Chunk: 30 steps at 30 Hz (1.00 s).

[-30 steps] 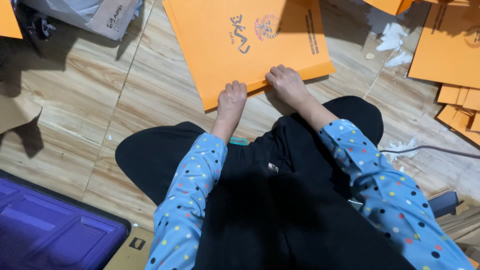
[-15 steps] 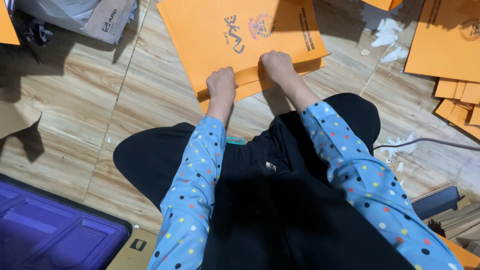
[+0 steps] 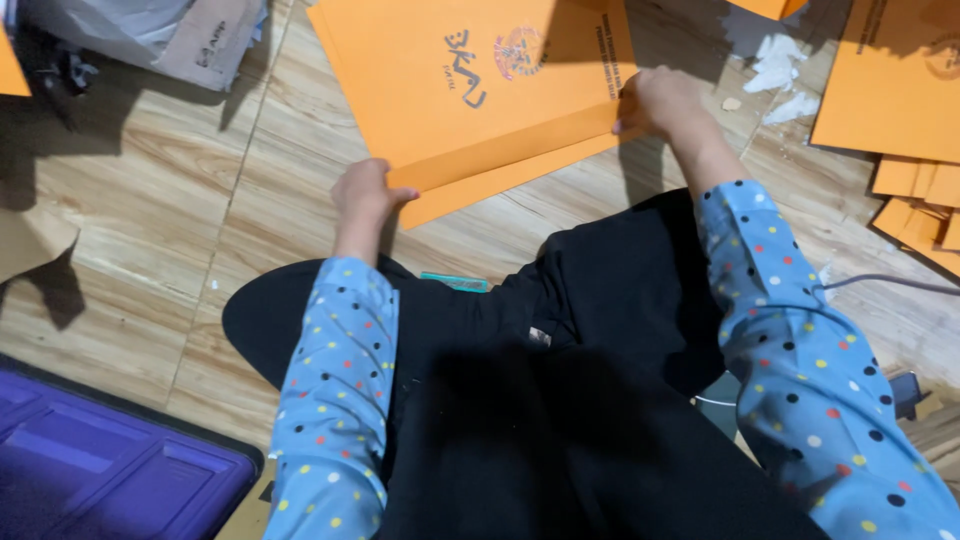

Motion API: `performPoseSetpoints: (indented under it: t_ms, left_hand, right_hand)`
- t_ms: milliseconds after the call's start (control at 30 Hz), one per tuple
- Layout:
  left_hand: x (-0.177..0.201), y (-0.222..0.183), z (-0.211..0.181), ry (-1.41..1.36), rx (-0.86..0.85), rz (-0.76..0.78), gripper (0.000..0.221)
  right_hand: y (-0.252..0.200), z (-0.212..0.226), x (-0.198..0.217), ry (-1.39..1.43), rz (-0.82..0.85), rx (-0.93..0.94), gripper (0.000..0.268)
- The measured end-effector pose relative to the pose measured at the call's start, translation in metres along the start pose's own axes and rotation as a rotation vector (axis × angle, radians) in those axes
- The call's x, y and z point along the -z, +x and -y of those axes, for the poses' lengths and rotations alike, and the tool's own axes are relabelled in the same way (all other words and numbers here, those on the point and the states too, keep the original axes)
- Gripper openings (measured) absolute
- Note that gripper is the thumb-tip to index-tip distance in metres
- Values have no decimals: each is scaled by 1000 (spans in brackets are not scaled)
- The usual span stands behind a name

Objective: Applying glue to the flaps of orange envelopes and folding them closed

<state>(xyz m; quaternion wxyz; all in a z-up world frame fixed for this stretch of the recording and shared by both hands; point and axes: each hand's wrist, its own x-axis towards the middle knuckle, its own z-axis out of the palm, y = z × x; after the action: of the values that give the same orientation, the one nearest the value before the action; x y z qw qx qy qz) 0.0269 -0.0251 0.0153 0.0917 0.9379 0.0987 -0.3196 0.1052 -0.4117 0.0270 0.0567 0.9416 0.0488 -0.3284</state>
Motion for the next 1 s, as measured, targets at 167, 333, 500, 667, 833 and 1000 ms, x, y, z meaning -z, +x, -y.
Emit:
performPoseSetpoints:
  t_ms: [167,333,500,667,833,1000]
  left_hand:
    - [8,-2,-6,-20,160,48,48]
    - [14,-5,-4,-85,303,123,41]
    - [31,-22,-13,-97,374,144,39]
    - [9,-34,-16,-76,159,-220,72]
    - [-7,-48,-13,-191,-234,-399,58]
    - [-30,-21,-1,-255,-222,-237,27]
  right_hand:
    - [-4,-18,5,188,-17,-29,56]
    - [-6,-39,-7,349,-52,-37,44]
    - [-5,-48,-31,438,-229,-223,56]
    - [-35,7,-48,264,-708,-351,37]
    - [-97,135,-64,434,-666,184,33]
    - [-149,238,-105,319,-273,742,36]
